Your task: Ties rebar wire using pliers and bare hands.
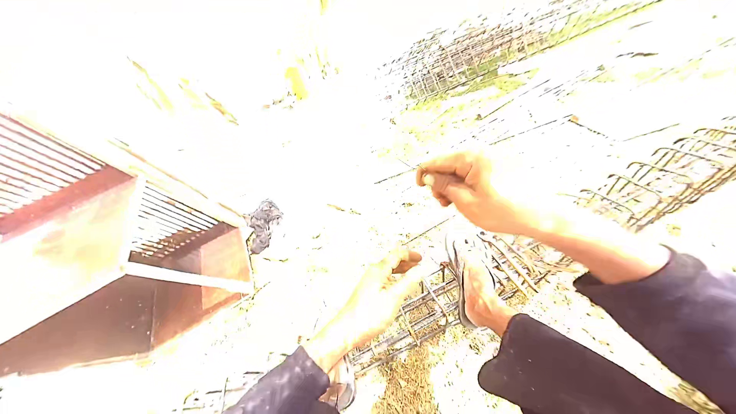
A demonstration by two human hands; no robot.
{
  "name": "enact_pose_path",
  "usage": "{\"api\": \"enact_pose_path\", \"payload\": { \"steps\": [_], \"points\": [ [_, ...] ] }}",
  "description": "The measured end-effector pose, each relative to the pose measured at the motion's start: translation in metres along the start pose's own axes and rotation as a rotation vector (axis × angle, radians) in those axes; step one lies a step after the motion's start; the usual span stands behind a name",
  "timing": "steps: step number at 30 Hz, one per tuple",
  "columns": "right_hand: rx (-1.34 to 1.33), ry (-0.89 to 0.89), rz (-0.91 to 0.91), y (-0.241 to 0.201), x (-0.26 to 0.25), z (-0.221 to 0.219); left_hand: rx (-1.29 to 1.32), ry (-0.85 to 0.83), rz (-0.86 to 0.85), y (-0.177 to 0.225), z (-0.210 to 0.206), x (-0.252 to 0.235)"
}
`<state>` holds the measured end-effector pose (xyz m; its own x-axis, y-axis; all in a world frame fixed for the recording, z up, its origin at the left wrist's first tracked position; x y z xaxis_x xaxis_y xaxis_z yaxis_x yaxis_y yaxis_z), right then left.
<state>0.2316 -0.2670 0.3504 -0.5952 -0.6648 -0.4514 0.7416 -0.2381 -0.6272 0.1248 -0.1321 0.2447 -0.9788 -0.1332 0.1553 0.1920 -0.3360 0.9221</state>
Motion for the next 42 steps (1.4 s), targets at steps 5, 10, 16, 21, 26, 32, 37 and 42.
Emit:
{"api": "enact_pose_path", "payload": {
  "steps": [5,10,16,21,26,32,37,42],
  "points": [
    [0.459,-0.143,-0.217,0.071,0.031,-0.079,0.001,-0.073,0.185,-0.127,0.011,-0.012],
    [0.754,-1.029,-0.057,0.145,0.005,-0.187,-0.161,-0.127,0.477,-0.23,0.021,-0.024],
    [0.72,-1.109,-0.177,0.191,0.042,-0.255,-0.271,-0.252,0.488,-0.271,0.002,-0.027],
    [0.7,-1.019,-0.196,0.177,0.046,-0.255,-0.372,-0.394,0.434,-0.266,-0.021,-0.022],
    [0.731,-1.026,-0.116,0.178,0.06,-0.263,-0.396,-0.468,0.436,-0.273,-0.035,-0.021],
    [0.528,-1.245,-0.099,0.18,0.086,-0.311,-0.426,-0.52,0.531,-0.277,-0.045,-0.02],
    [0.392,-1.308,-0.08,0.19,0.088,-0.333,-0.415,-0.478,0.685,-0.29,-0.049,-0.018],
    [0.397,-1.334,-0.084,0.192,0.077,-0.332,-0.472,-0.476,0.738,-0.285,-0.055,-0.019]
  ]
}}
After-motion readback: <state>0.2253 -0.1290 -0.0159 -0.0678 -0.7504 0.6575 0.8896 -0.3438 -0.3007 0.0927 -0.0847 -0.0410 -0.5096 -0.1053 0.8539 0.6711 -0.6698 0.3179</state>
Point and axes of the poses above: each hand's wrist, its own x-axis away from the middle knuckle, its own z-axis out of the back of the hand, y = z × x, the point moved 7 cm from there along -x, towards the middle knuckle, and after that the axes turned 5 degrees about x, right-handed, at the moved point
